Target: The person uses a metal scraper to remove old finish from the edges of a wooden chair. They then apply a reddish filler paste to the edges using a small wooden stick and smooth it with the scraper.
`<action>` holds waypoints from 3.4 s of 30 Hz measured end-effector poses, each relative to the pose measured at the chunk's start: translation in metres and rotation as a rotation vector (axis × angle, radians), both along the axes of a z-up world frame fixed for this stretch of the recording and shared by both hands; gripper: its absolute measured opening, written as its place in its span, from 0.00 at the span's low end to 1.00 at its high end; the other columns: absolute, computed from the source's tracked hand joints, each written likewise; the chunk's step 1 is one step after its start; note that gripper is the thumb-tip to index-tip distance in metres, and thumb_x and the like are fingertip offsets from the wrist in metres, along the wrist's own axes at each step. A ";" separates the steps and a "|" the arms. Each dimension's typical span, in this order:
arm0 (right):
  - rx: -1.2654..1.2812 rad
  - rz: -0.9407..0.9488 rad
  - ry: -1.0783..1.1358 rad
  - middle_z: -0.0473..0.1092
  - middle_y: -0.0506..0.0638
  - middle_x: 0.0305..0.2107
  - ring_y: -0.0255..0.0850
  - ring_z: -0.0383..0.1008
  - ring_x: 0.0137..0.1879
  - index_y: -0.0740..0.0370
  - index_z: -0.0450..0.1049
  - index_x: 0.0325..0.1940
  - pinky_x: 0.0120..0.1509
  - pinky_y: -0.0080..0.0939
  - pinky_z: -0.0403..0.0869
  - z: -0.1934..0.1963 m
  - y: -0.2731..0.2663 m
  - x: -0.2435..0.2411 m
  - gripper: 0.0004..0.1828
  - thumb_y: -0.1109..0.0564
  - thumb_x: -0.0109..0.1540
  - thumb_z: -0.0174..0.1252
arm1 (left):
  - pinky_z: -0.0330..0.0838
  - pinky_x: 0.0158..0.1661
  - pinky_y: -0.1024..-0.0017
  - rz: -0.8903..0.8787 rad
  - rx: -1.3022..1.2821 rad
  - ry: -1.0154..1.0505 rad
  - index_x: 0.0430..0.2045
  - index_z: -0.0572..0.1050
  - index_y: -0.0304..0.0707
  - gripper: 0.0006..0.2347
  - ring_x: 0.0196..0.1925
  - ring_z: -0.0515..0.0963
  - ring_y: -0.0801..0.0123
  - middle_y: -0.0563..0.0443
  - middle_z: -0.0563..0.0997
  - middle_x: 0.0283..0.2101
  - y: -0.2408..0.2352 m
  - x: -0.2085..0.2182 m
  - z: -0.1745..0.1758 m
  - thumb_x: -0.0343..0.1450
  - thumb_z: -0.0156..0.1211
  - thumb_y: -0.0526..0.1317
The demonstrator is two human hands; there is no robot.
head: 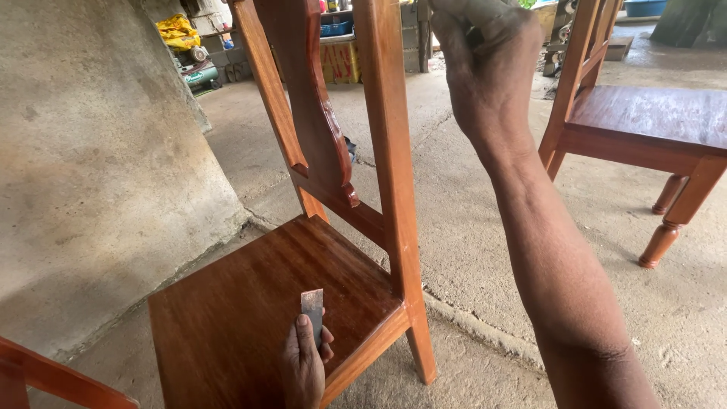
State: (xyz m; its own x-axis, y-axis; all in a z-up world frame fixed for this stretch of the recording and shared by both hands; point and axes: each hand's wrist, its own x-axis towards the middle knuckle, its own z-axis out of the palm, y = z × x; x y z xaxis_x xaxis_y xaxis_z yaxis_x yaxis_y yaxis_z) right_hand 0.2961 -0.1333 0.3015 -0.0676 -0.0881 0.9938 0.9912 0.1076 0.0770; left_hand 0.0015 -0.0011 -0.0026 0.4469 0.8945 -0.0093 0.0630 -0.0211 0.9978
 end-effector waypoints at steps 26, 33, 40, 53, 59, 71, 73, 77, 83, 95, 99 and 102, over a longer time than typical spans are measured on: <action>-0.305 0.903 1.339 0.75 0.52 0.26 0.30 0.68 0.24 0.65 0.78 0.49 0.25 0.31 0.66 -0.359 -0.071 -0.053 0.08 0.60 0.70 0.56 | 0.67 0.27 0.80 0.060 0.228 -0.091 0.50 0.75 0.32 0.24 0.24 0.70 0.80 0.56 0.75 0.27 -0.012 0.004 0.000 0.80 0.38 0.55; -0.262 0.939 1.511 0.74 0.50 0.27 0.30 0.68 0.25 0.67 0.78 0.50 0.27 0.29 0.66 -0.430 -0.078 -0.057 0.08 0.60 0.71 0.57 | 0.68 0.28 0.79 0.090 0.280 -0.089 0.50 0.74 0.29 0.26 0.24 0.71 0.78 0.54 0.76 0.29 -0.014 0.011 -0.001 0.81 0.39 0.58; -0.318 0.880 1.615 0.75 0.50 0.27 0.30 0.69 0.25 0.67 0.77 0.49 0.26 0.29 0.66 -0.464 -0.085 -0.057 0.09 0.59 0.69 0.58 | 0.67 0.27 0.78 0.107 0.352 -0.067 0.48 0.75 0.29 0.26 0.24 0.71 0.76 0.51 0.76 0.27 -0.020 0.018 -0.005 0.81 0.41 0.58; -0.452 1.015 1.543 0.76 0.50 0.30 0.31 0.73 0.30 0.66 0.77 0.51 0.33 0.30 0.72 -0.529 -0.053 -0.043 0.09 0.59 0.69 0.58 | 0.66 0.29 0.74 0.070 0.395 -0.070 0.50 0.74 0.27 0.26 0.26 0.72 0.70 0.46 0.76 0.30 -0.015 0.022 -0.017 0.83 0.44 0.58; -0.331 1.046 1.394 0.77 0.52 0.35 0.34 0.77 0.37 0.67 0.77 0.52 0.40 0.33 0.77 -0.518 -0.026 -0.045 0.08 0.62 0.70 0.59 | 0.66 0.29 0.73 0.073 0.389 -0.075 0.49 0.74 0.24 0.26 0.25 0.72 0.68 0.42 0.77 0.28 -0.011 0.018 -0.025 0.85 0.46 0.57; -0.301 0.966 1.365 0.77 0.54 0.36 0.35 0.77 0.37 0.68 0.79 0.51 0.37 0.32 0.75 -0.510 -0.012 -0.057 0.08 0.63 0.69 0.61 | 0.66 0.26 0.74 0.058 0.400 -0.104 0.47 0.74 0.23 0.26 0.26 0.73 0.66 0.40 0.77 0.31 -0.006 0.013 -0.027 0.86 0.46 0.57; -0.291 0.959 1.359 0.77 0.54 0.37 0.35 0.77 0.37 0.67 0.79 0.51 0.37 0.32 0.75 -0.511 -0.012 -0.058 0.08 0.63 0.69 0.62 | 0.67 0.26 0.74 0.049 0.413 -0.093 0.47 0.74 0.23 0.26 0.25 0.73 0.67 0.40 0.77 0.31 -0.006 0.013 -0.027 0.86 0.46 0.57; -0.298 0.927 1.341 0.77 0.54 0.37 0.34 0.77 0.37 0.67 0.79 0.52 0.37 0.32 0.76 -0.512 -0.010 -0.059 0.08 0.63 0.69 0.62 | 0.67 0.26 0.73 0.066 0.402 -0.100 0.47 0.74 0.24 0.25 0.25 0.73 0.66 0.40 0.77 0.30 -0.006 0.013 -0.027 0.85 0.46 0.56; -0.319 0.834 1.340 0.77 0.53 0.37 0.33 0.77 0.37 0.67 0.79 0.50 0.38 0.31 0.77 -0.505 -0.009 -0.061 0.07 0.63 0.68 0.63 | 0.67 0.27 0.73 0.067 0.396 -0.125 0.47 0.74 0.23 0.24 0.27 0.75 0.66 0.39 0.78 0.36 -0.005 0.011 -0.030 0.84 0.46 0.55; -0.341 0.314 0.903 0.74 0.53 0.38 0.37 0.76 0.42 0.65 0.78 0.48 0.42 0.34 0.75 -0.494 -0.004 -0.064 0.08 0.67 0.66 0.69 | 0.68 0.27 0.71 0.081 0.401 -0.126 0.47 0.73 0.23 0.24 0.29 0.76 0.64 0.38 0.79 0.40 -0.004 0.007 -0.034 0.84 0.48 0.55; -0.344 0.173 0.815 0.73 0.53 0.35 0.38 0.74 0.40 0.65 0.77 0.43 0.37 0.36 0.72 -0.494 -0.002 -0.062 0.09 0.68 0.64 0.71 | 0.66 0.27 0.72 0.071 0.410 -0.108 0.45 0.73 0.23 0.25 0.27 0.74 0.64 0.38 0.78 0.33 -0.005 0.008 -0.033 0.85 0.47 0.55; -0.347 0.149 0.789 0.73 0.53 0.34 0.37 0.74 0.39 0.66 0.77 0.42 0.38 0.37 0.72 -0.493 -0.004 -0.062 0.09 0.68 0.64 0.72 | 0.67 0.27 0.72 0.068 0.428 -0.073 0.44 0.73 0.24 0.25 0.25 0.73 0.65 0.39 0.76 0.28 -0.006 0.010 -0.031 0.85 0.46 0.57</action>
